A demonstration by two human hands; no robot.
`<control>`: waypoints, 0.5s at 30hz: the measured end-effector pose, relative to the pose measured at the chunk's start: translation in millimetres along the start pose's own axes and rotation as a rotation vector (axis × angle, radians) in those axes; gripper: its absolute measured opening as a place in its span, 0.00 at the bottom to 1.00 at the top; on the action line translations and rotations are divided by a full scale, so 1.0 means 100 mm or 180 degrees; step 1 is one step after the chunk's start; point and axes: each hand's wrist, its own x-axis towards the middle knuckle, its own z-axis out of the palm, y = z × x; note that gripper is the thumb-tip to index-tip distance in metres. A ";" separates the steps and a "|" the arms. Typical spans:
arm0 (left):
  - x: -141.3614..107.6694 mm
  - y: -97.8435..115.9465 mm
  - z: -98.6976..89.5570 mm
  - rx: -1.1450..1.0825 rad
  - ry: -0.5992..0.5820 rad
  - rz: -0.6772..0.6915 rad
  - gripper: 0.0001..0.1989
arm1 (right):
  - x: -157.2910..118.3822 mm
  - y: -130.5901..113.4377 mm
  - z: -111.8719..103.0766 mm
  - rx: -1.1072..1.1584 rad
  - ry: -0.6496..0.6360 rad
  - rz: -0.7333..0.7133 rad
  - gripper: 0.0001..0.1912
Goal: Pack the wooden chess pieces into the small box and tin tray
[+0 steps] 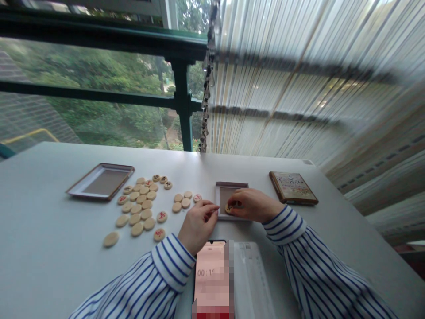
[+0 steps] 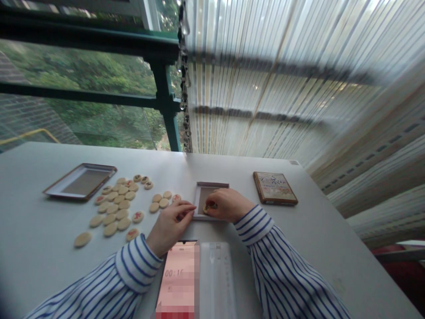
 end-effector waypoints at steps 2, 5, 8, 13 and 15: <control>0.00 0.01 0.00 0.0009 -0.0010 0.0001 0.10 | 0.00 0.00 0.01 0.0007 0.0007 -0.0026 0.12; 0.00 0.01 0.00 0.0017 -0.0023 -0.0033 0.10 | 0.01 0.01 0.02 0.0007 0.0000 -0.0055 0.12; 0.00 -0.01 0.01 0.0013 -0.0042 -0.0059 0.10 | 0.01 0.01 0.02 0.0015 -0.0031 -0.0032 0.13; 0.00 -0.01 0.01 -0.0003 -0.0044 -0.0058 0.10 | 0.00 0.01 0.00 -0.0024 -0.0022 0.0032 0.12; 0.00 0.00 0.01 -0.0002 -0.0028 -0.0045 0.10 | 0.01 0.00 0.00 0.0011 -0.0044 0.0011 0.12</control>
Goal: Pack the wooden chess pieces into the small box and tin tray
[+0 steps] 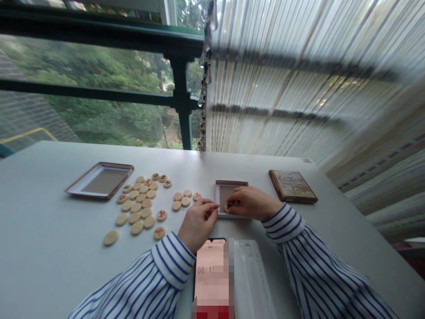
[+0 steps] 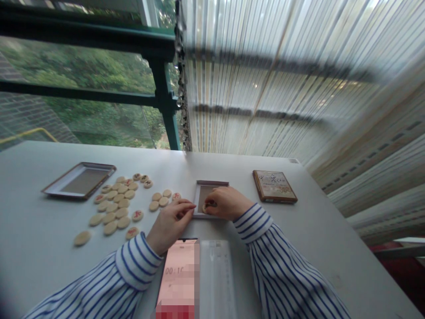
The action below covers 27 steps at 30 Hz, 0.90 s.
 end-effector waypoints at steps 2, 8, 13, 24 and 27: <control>0.00 0.00 0.00 0.0001 0.0012 0.0020 0.10 | 0.00 0.00 0.00 0.0038 -0.0018 -0.0037 0.11; 0.00 0.01 -0.01 0.0031 0.0024 0.0042 0.10 | 0.00 0.01 0.02 0.0047 -0.0049 -0.0108 0.11; 0.00 0.00 0.00 -0.0019 0.0047 0.0068 0.10 | 0.00 0.01 0.01 0.0127 -0.0080 -0.0123 0.10; 0.00 -0.01 0.01 0.0028 0.0041 0.0084 0.10 | 0.00 0.01 0.02 0.0123 -0.0111 -0.0204 0.10; 0.00 0.00 0.01 0.0042 0.0064 0.0092 0.10 | 0.00 0.01 0.02 0.0087 -0.0097 -0.0248 0.10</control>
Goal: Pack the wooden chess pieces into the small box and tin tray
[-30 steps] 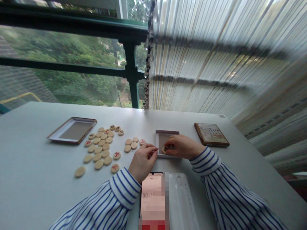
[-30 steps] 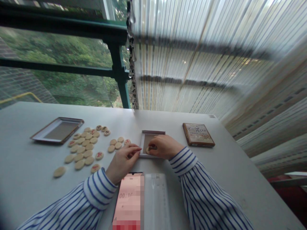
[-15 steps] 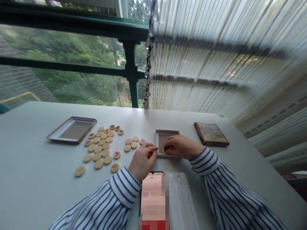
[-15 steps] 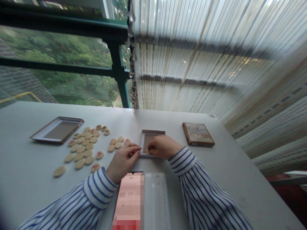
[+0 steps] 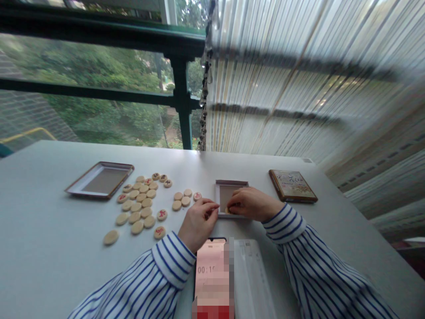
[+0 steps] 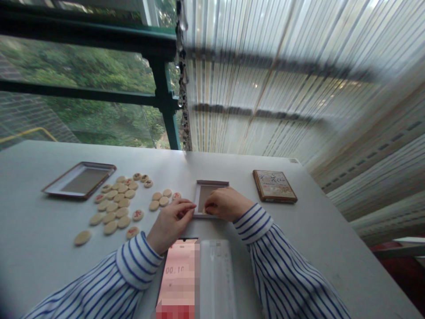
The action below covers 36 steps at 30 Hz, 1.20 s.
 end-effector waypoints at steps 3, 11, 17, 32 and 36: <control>0.01 0.01 0.00 0.0020 0.0003 -0.0003 0.10 | 0.00 0.00 -0.01 -0.0034 0.0007 -0.0009 0.11; 0.01 0.02 -0.02 0.0003 -0.0055 -0.0064 0.10 | 0.00 0.01 0.00 -0.0125 0.0008 -0.0011 0.11; 0.00 0.01 -0.01 0.0000 -0.0063 -0.0076 0.10 | -0.01 0.01 -0.01 -0.0165 0.0047 0.0056 0.11; 0.01 0.00 -0.01 -0.0041 -0.0068 -0.0077 0.09 | -0.01 0.02 -0.01 -0.0223 -0.0076 0.0083 0.11; 0.01 0.01 -0.01 -0.0044 -0.0061 -0.0071 0.09 | -0.01 0.02 -0.01 -0.0188 -0.0081 0.0110 0.11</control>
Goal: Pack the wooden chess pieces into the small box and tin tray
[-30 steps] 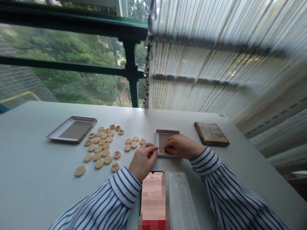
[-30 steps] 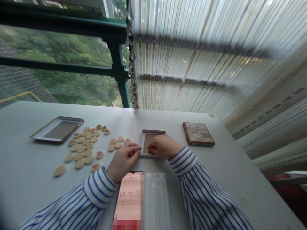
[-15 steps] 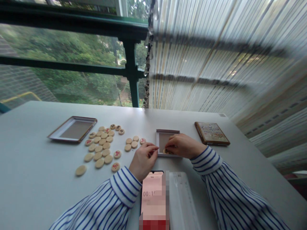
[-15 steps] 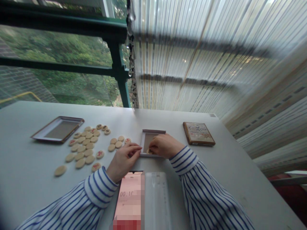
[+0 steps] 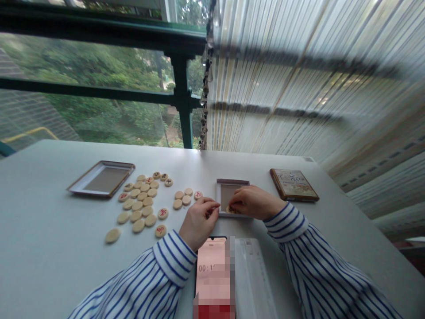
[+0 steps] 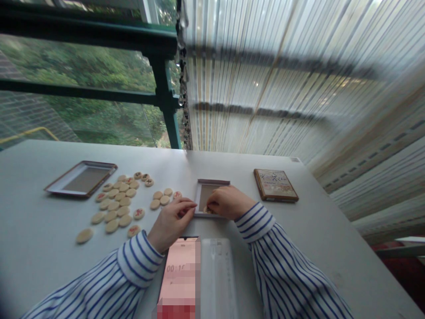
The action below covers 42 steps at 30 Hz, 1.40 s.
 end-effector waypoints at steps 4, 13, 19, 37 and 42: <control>0.00 0.00 0.00 -0.0014 0.0001 -0.0004 0.09 | 0.00 0.00 -0.02 0.0024 0.0026 0.0042 0.11; -0.01 0.00 0.00 0.0001 -0.0010 0.0014 0.09 | -0.13 0.03 -0.22 -0.0225 0.0281 0.0604 0.13; -0.02 -0.01 0.00 0.0000 0.0016 0.0050 0.09 | -0.21 0.16 -0.22 -0.0569 0.0135 0.1450 0.14; 0.00 0.02 -0.01 0.0122 0.0046 0.0113 0.11 | -0.18 0.21 -0.15 -0.0514 -0.0069 0.1443 0.15; 0.00 0.03 -0.01 0.0050 0.0070 0.0171 0.11 | -0.20 0.22 -0.15 -0.0520 0.0052 0.1471 0.14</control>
